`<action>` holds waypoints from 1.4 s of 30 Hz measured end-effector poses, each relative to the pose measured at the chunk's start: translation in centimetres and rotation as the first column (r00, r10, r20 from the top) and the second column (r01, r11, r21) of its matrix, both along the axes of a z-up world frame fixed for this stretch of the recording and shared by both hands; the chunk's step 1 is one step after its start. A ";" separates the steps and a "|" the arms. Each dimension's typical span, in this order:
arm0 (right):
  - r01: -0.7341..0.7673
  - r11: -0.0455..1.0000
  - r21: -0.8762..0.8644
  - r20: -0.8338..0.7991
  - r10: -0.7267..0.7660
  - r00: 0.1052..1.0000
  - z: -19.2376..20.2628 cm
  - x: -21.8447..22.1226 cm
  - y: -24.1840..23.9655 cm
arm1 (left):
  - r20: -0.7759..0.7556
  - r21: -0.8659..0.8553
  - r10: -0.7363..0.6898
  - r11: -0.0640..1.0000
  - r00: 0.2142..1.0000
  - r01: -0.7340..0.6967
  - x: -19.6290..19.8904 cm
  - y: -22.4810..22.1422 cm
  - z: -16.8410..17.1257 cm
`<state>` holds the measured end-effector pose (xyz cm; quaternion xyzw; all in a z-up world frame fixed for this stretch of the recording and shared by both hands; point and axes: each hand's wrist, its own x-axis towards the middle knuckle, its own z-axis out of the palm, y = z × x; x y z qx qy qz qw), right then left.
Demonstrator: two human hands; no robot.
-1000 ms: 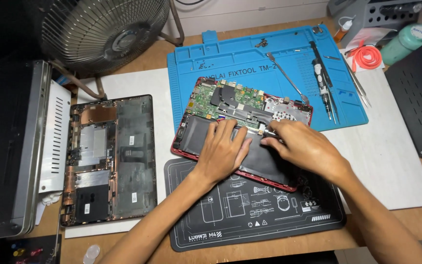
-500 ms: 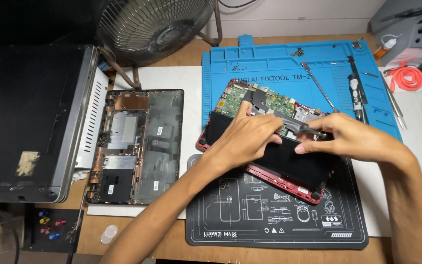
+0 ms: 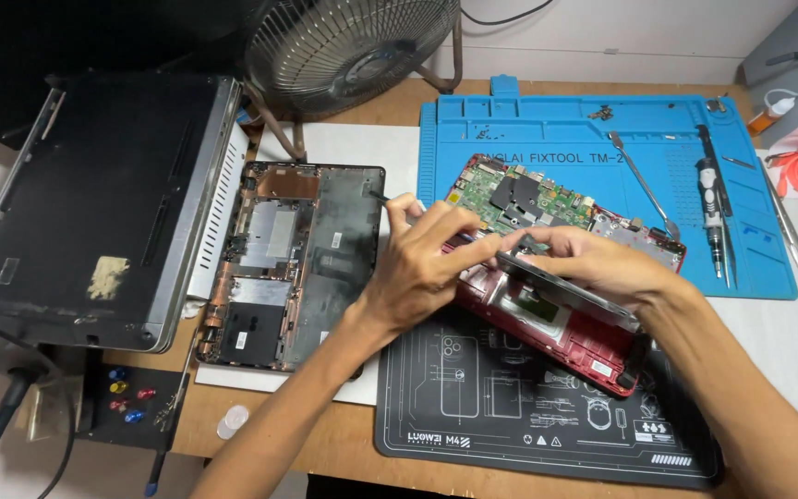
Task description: Disassembling a laptop by unscrewing internal components, removing the battery, and manipulating motherboard connectors with tweezers.
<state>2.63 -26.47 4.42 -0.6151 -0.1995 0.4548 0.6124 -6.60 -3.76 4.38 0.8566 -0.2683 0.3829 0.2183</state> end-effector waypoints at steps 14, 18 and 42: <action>0.209 0.978 -0.010 -0.039 -0.209 0.977 0.6 -6.1 10.9 | -0.496 -0.461 0.177 0.776 0.850 -0.431 -8.9 8.2 0.1; 0.202 0.979 -0.017 0.000 -0.202 0.979 -1.3 -7.1 13.4 | -0.671 -0.603 0.061 0.534 0.739 -0.592 -10.5 9.5 -1.2; 0.117 0.981 -0.152 0.217 -0.083 0.973 1.5 -8.4 16.1 | -0.773 -0.174 0.327 0.715 0.543 -0.678 -9.0 10.8 -2.3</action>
